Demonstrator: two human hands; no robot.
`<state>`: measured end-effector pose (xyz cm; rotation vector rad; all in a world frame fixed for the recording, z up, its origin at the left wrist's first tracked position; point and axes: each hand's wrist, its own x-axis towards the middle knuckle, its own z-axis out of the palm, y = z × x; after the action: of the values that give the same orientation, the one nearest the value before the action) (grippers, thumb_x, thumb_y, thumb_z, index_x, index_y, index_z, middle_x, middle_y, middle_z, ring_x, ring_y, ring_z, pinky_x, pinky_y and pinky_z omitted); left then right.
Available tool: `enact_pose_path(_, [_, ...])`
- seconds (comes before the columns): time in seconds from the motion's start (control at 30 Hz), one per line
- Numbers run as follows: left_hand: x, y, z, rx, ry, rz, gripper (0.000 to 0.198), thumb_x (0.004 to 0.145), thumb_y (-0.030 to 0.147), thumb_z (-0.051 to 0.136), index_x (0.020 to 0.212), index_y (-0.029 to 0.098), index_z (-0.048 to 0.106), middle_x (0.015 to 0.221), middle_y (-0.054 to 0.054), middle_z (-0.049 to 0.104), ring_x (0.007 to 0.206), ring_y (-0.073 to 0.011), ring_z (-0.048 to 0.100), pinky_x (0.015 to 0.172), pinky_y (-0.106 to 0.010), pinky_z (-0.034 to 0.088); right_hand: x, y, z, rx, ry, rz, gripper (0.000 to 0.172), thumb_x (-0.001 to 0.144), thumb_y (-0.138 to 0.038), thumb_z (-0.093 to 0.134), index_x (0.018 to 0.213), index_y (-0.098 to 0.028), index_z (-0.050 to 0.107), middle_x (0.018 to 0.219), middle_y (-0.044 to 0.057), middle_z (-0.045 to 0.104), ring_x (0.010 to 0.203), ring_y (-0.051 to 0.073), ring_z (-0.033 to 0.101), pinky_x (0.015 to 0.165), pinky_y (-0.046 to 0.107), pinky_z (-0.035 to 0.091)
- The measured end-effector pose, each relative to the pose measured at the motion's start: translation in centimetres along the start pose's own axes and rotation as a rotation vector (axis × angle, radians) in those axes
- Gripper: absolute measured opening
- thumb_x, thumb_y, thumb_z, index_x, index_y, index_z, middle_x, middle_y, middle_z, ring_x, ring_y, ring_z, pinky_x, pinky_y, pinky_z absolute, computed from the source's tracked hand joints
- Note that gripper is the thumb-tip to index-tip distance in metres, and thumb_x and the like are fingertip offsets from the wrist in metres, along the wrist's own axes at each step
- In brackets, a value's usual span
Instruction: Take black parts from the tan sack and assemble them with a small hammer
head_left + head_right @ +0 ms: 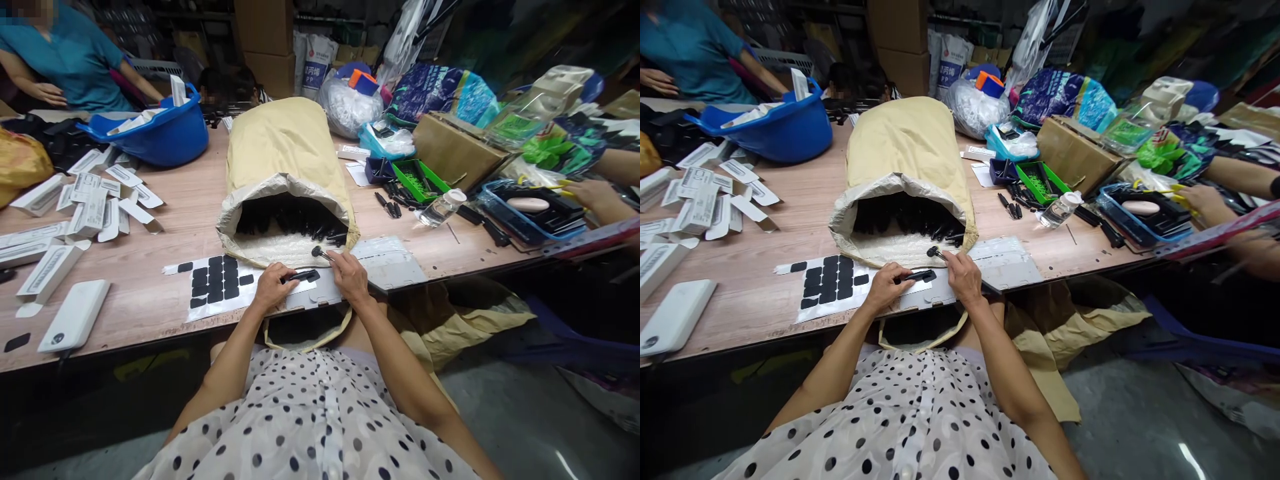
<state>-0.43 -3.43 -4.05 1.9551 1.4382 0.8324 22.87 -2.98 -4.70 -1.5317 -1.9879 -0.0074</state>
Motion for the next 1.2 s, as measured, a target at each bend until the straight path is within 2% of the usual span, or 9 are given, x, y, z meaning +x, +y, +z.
enact_pose_path(0.1, [-0.1, -0.2, 0.0, -0.01, -0.001, 0.016, 0.01, 0.076, 0.022, 0.073, 0.085, 0.023, 0.077, 0.077, -0.001, 0.065, 0.083, -0.0206, 0.059, 0.079, -0.034, 0.049, -0.9, -1.6, -0.8, 0.145, 0.017, -0.021, 0.035, 0.102, -0.024, 0.043, 0.124, -0.027, 0.069, 0.09, 0.004, 0.067, 0.087, 0.018, 0.062, 0.078, 0.027, 0.05])
enact_pose_path(0.2, [-0.1, -0.3, 0.1, -0.008, 0.004, 0.021, 0.01, 0.077, 0.023, 0.073, 0.086, 0.024, 0.077, 0.076, -0.001, 0.064, 0.082, -0.0203, 0.058, 0.077, -0.034, 0.048, -1.7, -3.3, -1.5, 0.222, -0.029, -0.077, 0.033, 0.102, -0.024, 0.044, 0.122, -0.028, 0.071, 0.09, 0.003, 0.067, 0.086, 0.016, 0.064, 0.078, 0.025, 0.052])
enact_pose_path(0.43, [0.0, -0.2, 0.1, 0.003, -0.02, 0.025, 0.006, 0.079, 0.02, 0.072, 0.081, 0.023, 0.076, 0.075, -0.001, 0.062, 0.08, -0.0192, 0.057, 0.076, -0.033, 0.047, -2.7, -4.9, -2.0, 0.132, -0.041, -0.203, 0.038, 0.099, -0.015, 0.045, 0.121, -0.029, 0.072, 0.079, 0.003, 0.063, 0.079, 0.016, 0.06, 0.072, 0.024, 0.048])
enact_pose_path(0.57, [0.1, -0.2, 0.2, 0.003, -0.006, 0.018, 0.01, 0.077, 0.02, 0.072, 0.085, 0.023, 0.078, 0.074, 0.0, 0.061, 0.08, -0.0192, 0.057, 0.077, -0.033, 0.047, -2.9, -4.7, -2.2, 0.081, -0.033, -0.167, 0.036, 0.099, -0.015, 0.046, 0.119, -0.029, 0.074, 0.078, 0.003, 0.063, 0.076, 0.015, 0.059, 0.066, 0.023, 0.046])
enact_pose_path(0.7, [0.1, -0.3, 0.3, -0.001, 0.004, 0.018, 0.013, 0.076, 0.019, 0.072, 0.087, 0.023, 0.079, 0.074, -0.001, 0.062, 0.081, -0.0199, 0.058, 0.078, -0.034, 0.048, -2.9, -4.3, -2.7, 0.12, 0.002, -0.101, 0.036, 0.101, -0.019, 0.044, 0.121, -0.028, 0.072, 0.084, 0.003, 0.066, 0.082, 0.015, 0.062, 0.073, 0.024, 0.048])
enact_pose_path(0.93, [0.0, -0.1, 0.2, -0.007, 0.015, 0.013, 0.012, 0.074, 0.019, 0.07, 0.084, 0.023, 0.077, 0.074, 0.0, 0.062, 0.081, -0.0203, 0.058, 0.078, -0.035, 0.05, -3.3, -3.5, -2.5, 0.052, -0.051, -0.11, 0.037, 0.1, -0.018, 0.044, 0.12, -0.03, 0.073, 0.081, 0.003, 0.064, 0.079, 0.016, 0.06, 0.071, 0.024, 0.047])
enact_pose_path(1.07, [-0.1, 0.4, 0.0, 0.02, 0.009, 0.006, 0.009, 0.072, 0.02, 0.071, 0.08, 0.022, 0.073, 0.077, -0.001, 0.063, 0.082, -0.0209, 0.058, 0.077, -0.035, 0.05, -2.0, -2.4, -2.2, 0.029, 0.014, -0.053, 0.035, 0.102, -0.024, 0.043, 0.123, -0.029, 0.071, 0.089, 0.005, 0.067, 0.087, 0.018, 0.061, 0.077, 0.026, 0.048])
enact_pose_path(1.2, [-0.1, 0.8, -0.1, 0.069, 0.001, 0.009, 0.012, 0.071, 0.023, 0.074, 0.082, 0.022, 0.071, 0.08, -0.001, 0.064, 0.082, -0.0217, 0.058, 0.077, -0.036, 0.05, 0.1, -0.5, -1.4, -0.03, 0.027, -0.04, 0.033, 0.101, -0.024, 0.045, 0.116, -0.028, 0.074, 0.087, 0.005, 0.066, 0.084, 0.019, 0.059, 0.076, 0.027, 0.047])
